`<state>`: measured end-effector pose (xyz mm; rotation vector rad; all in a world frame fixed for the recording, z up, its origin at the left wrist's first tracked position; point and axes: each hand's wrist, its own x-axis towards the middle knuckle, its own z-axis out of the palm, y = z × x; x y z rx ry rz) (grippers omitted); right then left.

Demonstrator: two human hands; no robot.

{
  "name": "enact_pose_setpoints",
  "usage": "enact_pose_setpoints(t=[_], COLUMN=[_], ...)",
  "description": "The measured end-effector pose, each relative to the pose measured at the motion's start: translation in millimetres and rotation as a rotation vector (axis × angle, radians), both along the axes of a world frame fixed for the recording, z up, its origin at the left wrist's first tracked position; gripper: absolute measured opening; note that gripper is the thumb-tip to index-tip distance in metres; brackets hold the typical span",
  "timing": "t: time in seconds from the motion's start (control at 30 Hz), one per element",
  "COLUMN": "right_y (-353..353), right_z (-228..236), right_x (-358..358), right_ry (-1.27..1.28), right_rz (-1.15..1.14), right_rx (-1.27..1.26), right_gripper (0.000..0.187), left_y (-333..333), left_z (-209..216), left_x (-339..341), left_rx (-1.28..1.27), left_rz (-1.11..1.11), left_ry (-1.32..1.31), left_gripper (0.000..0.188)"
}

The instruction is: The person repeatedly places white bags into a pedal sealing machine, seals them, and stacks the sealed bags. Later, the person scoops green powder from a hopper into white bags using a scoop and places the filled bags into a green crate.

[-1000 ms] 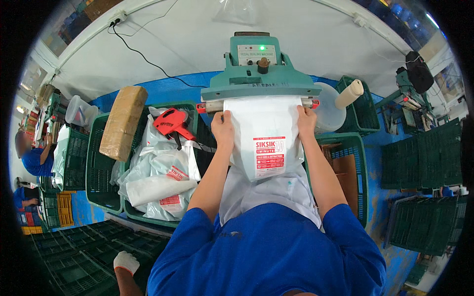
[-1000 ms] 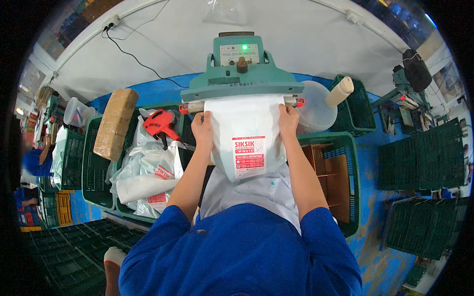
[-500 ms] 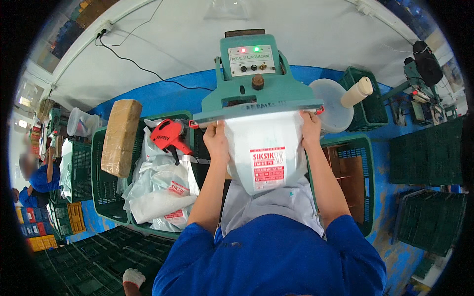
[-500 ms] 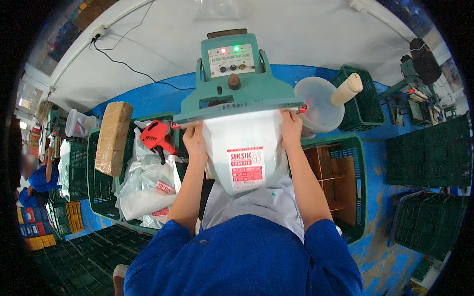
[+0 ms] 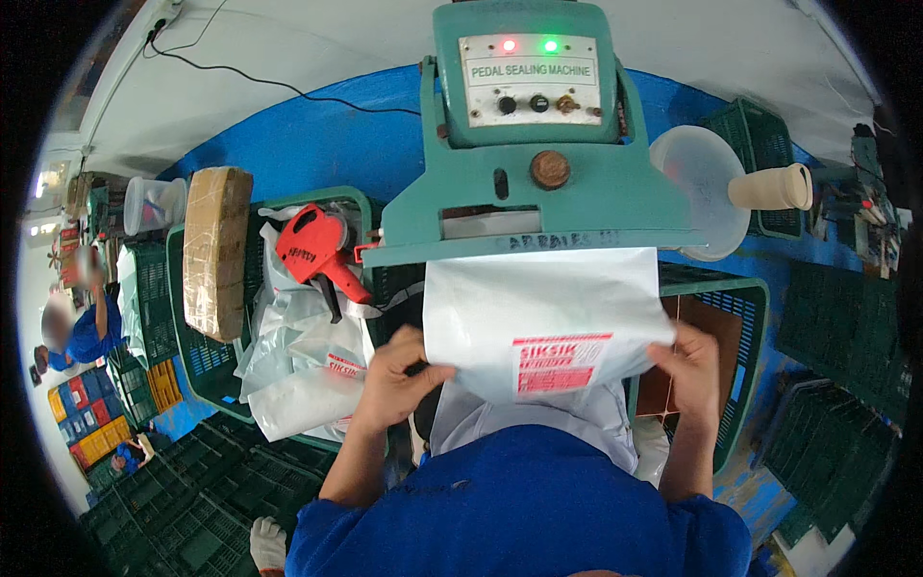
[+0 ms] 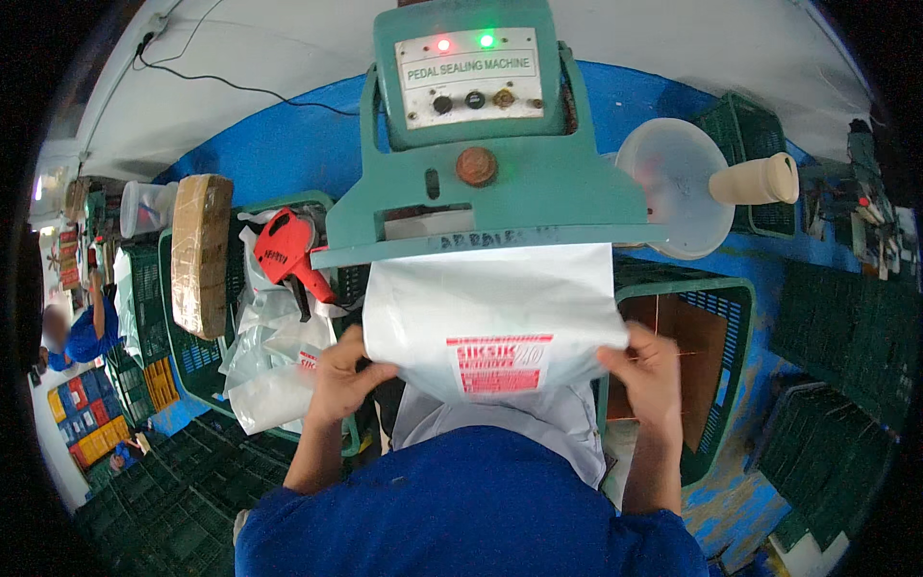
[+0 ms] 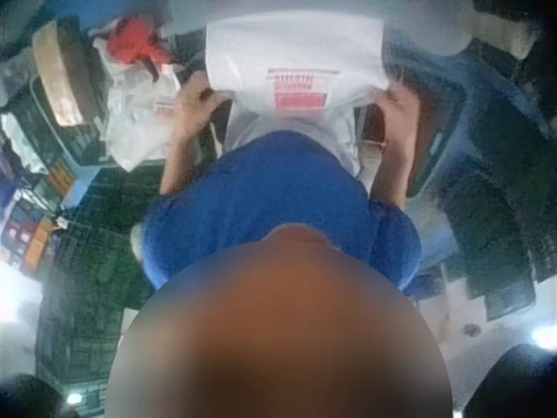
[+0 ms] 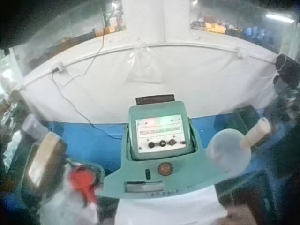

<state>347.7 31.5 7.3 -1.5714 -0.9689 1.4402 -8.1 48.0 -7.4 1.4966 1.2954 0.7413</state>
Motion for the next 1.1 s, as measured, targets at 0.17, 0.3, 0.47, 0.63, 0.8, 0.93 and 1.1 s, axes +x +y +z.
enact_pose_setpoints(t=[0.17, 0.3, 0.47, 0.63, 0.8, 0.93, 1.1], right_y=[55.5, 74.6, 81.0, 85.5, 90.1, 94.4, 97.5], right_z=[1.5, -14.6, -15.4, 4.9, 12.7, 6.8, 6.2], right_x=[-52.2, -98.0, -102.7, -89.6, -75.3, -67.8, -62.2], right_ry=[-0.78, -1.233, -1.285, -1.126, -1.014, -0.938, -0.875], right_rz=[-0.372, 0.291, 0.297, 0.398, 0.463, 0.469, 0.494], right_rx=[0.714, 0.849, 0.867, 0.84, 0.818, 0.794, 0.772], right_gripper=[0.02, 0.035, 0.035, 0.034, 0.031, 0.029, 0.027], left_y=[61.6, 87.0, 70.8, 55.7, 7.6, -64.9, -100.3], left_z=[10.7, -11.8, -81.5, -121.6, -53.7, -6.0, -8.3], left_x=[29.1, 9.6, -60.2, -101.6, -143.8, -118.8, -70.3], left_rx=[0.752, 0.79, 0.227, -0.119, -0.259, -0.098, 0.007], left_rz=[0.347, 0.6, 0.964, 0.828, 0.761, 0.546, 0.49], left_ry=[0.425, 0.423, 1.026, 0.794, -0.523, -0.459, 0.232], left_gripper=[0.014, 0.012, 0.045, 0.066, 0.052, 0.052, 0.029])
